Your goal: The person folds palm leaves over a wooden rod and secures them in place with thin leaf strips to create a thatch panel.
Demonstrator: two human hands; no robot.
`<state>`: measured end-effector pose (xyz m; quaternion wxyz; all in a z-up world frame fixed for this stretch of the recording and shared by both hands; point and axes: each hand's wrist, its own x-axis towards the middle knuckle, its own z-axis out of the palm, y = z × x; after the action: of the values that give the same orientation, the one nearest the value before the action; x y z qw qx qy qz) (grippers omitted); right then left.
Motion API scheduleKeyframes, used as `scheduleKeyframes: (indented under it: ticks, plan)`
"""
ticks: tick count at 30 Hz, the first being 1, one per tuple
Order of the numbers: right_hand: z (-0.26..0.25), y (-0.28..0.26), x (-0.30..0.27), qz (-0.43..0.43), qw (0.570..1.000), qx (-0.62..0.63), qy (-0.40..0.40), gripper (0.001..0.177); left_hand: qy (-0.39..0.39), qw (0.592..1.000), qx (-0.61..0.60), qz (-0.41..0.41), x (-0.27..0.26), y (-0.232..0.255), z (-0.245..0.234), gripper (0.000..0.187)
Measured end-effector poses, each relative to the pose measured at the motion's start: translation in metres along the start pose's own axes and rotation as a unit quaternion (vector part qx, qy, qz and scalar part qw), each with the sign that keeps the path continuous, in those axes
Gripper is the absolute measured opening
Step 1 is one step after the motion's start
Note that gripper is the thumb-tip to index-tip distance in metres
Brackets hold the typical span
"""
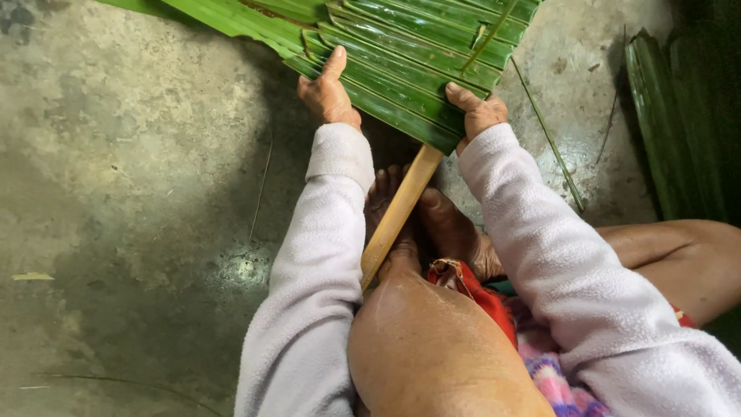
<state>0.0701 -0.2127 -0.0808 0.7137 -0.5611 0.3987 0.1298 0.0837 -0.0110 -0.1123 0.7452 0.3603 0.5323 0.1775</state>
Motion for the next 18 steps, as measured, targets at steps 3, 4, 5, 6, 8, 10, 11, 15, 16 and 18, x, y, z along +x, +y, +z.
scheduleKeyframes:
  ticks: [3, 4, 5, 6, 8, 10, 11, 15, 16, 18]
  plan:
    - [-0.001, 0.001, 0.003, 0.005, 1.000, -0.026, 0.015, 0.129, -0.012, 1.000, -0.006, -0.007, 0.002, -0.001, -0.004, 0.128]
    - [-0.001, 0.001, 0.004, 0.005, 1.000, -0.026, 0.014, 0.129, -0.011, 1.000, -0.006, -0.006, 0.001, -0.001, -0.005, 0.128]
    - [-0.002, 0.002, 0.005, 0.004, 0.999, -0.050, 0.018, 0.128, -0.011, 1.000, -0.007, -0.013, 0.001, -0.001, -0.006, 0.129]
    - [-0.004, 0.001, 0.006, 0.002, 0.997, -0.074, 0.023, 0.128, -0.011, 1.000, -0.008, -0.022, 0.000, -0.002, -0.006, 0.131]
    - [-0.004, 0.000, 0.005, -0.001, 0.998, -0.065, 0.021, 0.127, -0.006, 1.000, -0.005, -0.025, -0.009, 0.003, -0.006, 0.131]
    - [-0.003, 0.000, 0.004, -0.006, 0.998, -0.057, 0.019, 0.126, -0.003, 1.000, -0.003, -0.027, -0.016, 0.007, -0.007, 0.130]
    - [-0.001, 0.000, 0.004, -0.016, 0.998, -0.059, 0.020, 0.126, 0.001, 0.999, -0.004, -0.037, -0.019, 0.008, -0.007, 0.130]
    - [-0.005, -0.002, 0.004, -0.024, 0.990, -0.132, 0.029, 0.125, 0.008, 0.998, -0.010, -0.069, -0.017, 0.007, -0.008, 0.132]
    - [-0.005, 0.000, 0.005, -0.024, 0.990, -0.133, 0.029, 0.125, 0.008, 0.998, -0.010, -0.069, -0.019, 0.008, -0.010, 0.132]
    - [-0.006, 0.001, 0.008, -0.026, 0.987, -0.154, 0.035, 0.125, -0.003, 0.994, 0.013, -0.106, -0.022, 0.011, -0.010, 0.139]
